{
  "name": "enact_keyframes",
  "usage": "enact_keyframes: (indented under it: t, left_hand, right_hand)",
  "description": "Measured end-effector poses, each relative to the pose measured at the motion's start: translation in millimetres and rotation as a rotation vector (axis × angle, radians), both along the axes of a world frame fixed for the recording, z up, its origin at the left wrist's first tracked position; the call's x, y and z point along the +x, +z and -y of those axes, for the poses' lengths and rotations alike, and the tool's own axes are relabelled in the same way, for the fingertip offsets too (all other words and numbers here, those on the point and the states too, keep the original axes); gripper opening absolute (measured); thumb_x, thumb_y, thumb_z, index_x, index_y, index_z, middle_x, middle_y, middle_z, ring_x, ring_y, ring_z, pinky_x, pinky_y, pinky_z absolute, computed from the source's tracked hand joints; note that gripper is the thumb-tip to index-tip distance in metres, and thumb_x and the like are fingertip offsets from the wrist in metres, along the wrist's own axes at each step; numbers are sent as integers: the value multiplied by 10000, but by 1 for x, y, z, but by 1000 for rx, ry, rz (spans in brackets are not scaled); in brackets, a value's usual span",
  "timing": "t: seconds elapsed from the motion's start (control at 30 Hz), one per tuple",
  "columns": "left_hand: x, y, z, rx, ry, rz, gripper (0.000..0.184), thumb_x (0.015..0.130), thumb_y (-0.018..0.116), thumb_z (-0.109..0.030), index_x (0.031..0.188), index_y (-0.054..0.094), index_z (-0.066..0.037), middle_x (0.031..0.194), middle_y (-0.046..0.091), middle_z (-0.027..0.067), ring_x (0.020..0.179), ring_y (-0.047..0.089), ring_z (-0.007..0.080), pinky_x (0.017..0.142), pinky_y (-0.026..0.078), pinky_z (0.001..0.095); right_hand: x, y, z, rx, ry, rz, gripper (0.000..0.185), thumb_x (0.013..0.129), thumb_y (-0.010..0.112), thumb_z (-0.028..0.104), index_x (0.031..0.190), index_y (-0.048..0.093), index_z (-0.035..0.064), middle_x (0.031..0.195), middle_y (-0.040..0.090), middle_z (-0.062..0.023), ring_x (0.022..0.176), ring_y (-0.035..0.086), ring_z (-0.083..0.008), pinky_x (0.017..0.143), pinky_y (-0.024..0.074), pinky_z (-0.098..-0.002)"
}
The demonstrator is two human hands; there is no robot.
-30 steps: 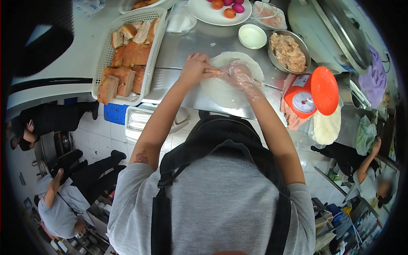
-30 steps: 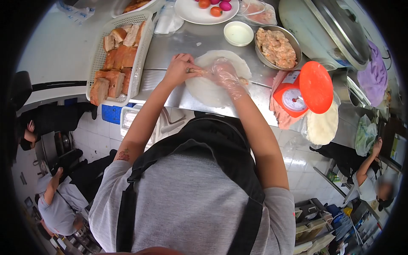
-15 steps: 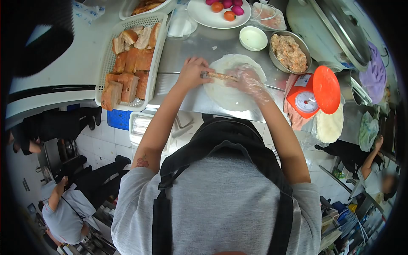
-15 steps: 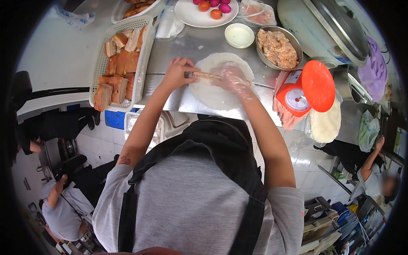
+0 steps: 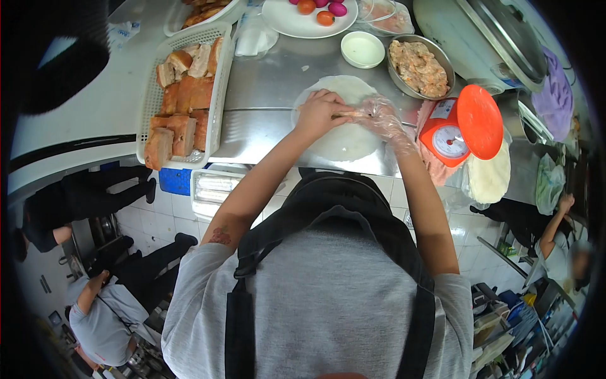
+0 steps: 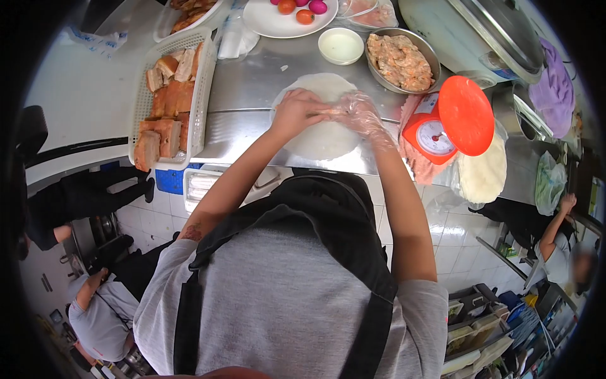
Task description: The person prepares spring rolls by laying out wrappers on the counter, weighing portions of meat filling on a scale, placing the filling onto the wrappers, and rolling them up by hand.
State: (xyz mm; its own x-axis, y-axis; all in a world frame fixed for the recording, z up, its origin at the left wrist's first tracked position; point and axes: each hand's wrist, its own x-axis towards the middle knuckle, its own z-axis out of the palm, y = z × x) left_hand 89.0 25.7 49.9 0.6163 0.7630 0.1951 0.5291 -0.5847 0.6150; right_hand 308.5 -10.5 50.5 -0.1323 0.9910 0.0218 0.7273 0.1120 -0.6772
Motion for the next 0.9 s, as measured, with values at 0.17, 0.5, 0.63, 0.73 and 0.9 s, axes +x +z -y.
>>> enact_keyframes:
  t: [0.17,0.5,0.63,0.73,0.9]
  left_hand:
    - [6,-5,0,92,-19,5,302,747,824,-289,1046,804,-255,991,684,-15,1030,586,228,945,418,387]
    - [23,-7,5,145,-10,-49,326,723,832,-291,1036,804,-207,1000,681,-14,1036,580,228,953,411,396]
    - [28,-5,8,148,4,-71,327,714,834,-296,1025,803,-200,997,677,-14,1040,579,226,960,408,398]
    - [40,-5,10,126,7,-38,323,706,835,-296,1012,803,-197,989,674,-15,1038,579,224,961,408,399]
    - [57,-5,10,127,-4,-21,300,699,837,-284,984,804,-195,978,670,-18,1034,579,221,949,412,395]
  right_hand:
    - [14,-12,4,-10,51,-76,423,711,883,392,981,764,88,888,670,-117,925,609,-316,843,487,-420]
    - [39,-16,15,27,90,7,403,750,844,368,1120,788,220,934,674,-107,995,587,-302,921,464,-429]
    - [52,-8,23,43,69,-51,387,752,838,380,1110,791,241,949,676,-92,999,594,-303,912,472,-432]
    - [54,-9,22,-5,57,26,409,750,840,384,1124,785,229,970,678,-90,1005,598,-300,903,479,-428]
    - [57,-13,34,246,-37,58,353,757,836,366,1071,798,210,913,689,-80,968,620,-291,863,483,-424]
